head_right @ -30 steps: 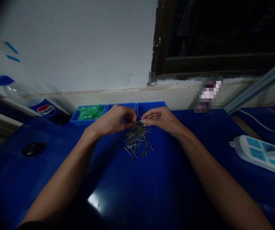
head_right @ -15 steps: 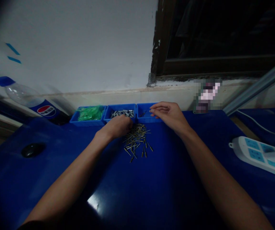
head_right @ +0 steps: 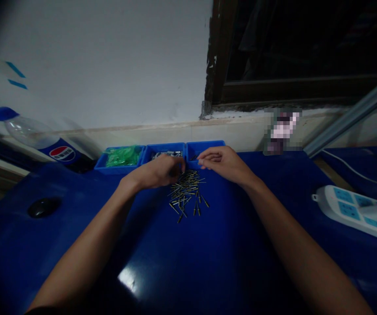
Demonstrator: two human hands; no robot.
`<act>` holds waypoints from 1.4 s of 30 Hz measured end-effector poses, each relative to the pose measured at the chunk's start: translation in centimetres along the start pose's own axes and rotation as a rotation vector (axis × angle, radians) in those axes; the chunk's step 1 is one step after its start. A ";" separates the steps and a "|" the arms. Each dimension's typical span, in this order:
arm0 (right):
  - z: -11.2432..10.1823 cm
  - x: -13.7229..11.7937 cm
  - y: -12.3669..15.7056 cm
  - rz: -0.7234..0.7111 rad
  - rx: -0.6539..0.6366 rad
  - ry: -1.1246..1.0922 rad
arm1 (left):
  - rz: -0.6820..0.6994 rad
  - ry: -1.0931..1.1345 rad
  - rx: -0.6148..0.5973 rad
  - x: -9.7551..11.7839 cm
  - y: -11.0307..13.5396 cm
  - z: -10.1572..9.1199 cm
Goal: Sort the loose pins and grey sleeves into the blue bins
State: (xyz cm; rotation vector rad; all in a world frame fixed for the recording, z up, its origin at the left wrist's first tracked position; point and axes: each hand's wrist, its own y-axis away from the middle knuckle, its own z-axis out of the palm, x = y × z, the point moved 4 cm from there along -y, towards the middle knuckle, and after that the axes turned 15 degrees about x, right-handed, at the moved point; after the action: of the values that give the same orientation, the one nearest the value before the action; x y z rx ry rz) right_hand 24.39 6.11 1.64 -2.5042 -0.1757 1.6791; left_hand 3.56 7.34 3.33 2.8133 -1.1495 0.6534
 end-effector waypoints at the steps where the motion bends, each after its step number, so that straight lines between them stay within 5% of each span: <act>1: 0.1 0.0 0.0 0.000 -0.027 0.009 | 0.026 0.053 0.029 0.2 0.0 -0.4; 13: 1.4 0.1 0.6 0.103 -0.152 -0.116 | 0.082 0.324 0.318 0.9 -0.1 -2.2; 42: 1.0 -0.9 0.7 0.117 -0.063 -0.198 | 0.089 0.280 0.383 1.3 -0.2 -2.4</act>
State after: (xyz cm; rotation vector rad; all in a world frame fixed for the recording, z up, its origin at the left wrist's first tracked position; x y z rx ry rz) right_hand 23.12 5.30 2.01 -2.4317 -0.1023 1.9984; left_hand 3.67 7.07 6.04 2.8361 -1.2105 1.3583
